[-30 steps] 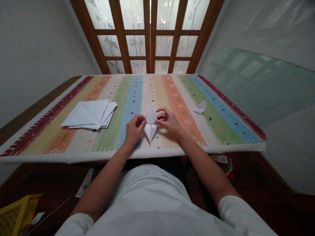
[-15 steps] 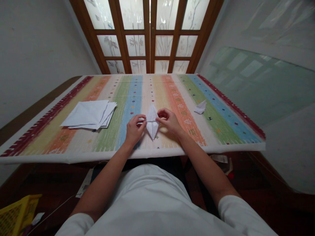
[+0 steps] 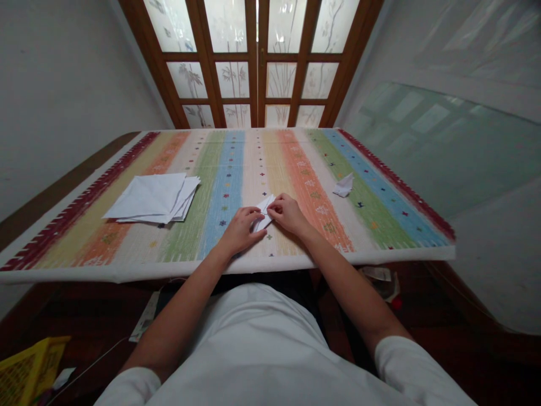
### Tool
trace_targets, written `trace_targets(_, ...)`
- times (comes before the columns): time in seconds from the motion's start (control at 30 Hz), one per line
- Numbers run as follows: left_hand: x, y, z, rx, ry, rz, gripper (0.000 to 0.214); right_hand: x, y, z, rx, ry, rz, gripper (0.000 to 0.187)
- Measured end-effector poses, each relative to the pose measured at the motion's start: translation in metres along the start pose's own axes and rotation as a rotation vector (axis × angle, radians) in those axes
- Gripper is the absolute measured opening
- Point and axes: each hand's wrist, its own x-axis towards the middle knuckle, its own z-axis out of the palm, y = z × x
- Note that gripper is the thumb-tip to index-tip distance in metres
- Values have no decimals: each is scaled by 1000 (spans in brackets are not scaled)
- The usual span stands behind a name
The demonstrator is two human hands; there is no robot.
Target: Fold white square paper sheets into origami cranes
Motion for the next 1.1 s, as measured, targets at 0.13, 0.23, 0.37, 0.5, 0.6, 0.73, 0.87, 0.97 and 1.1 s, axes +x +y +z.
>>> trace_targets(0.13,0,1,-1,31,-29,12,35,-2,-3,-8,-139,-64,-104,16)
trace_targets(0.23,1,0,-2,75,-12,-13,37,-1,-5,-14,-86,-121,-254,14)
trace_targets(0.37,0,0,-2,93,7,-23,35,-2,-7,-18,8,-270,-278,13)
trace_targets(0.5,-1,2,-3,80,20,-33,29,-2,-7,-21,52,-323,-247,7)
trace_targets(0.6,-2,3,-4,78,32,-47,21,-2,-7,-23,47,-322,-255,6)
trace_targets(0.73,-2,3,-6,110,46,-40,13,-2,-8,-22,-10,-326,-273,6)
trace_targets(0.87,-1,3,-6,176,66,-30,10,-3,-11,-21,-98,-321,-292,12)
trace_targets(0.97,0,2,-5,156,62,-45,13,-3,-14,-20,-172,-308,-290,15)
trace_targets(1.1,1,0,-4,114,62,-77,16,-4,-16,-17,-202,-264,-271,16)
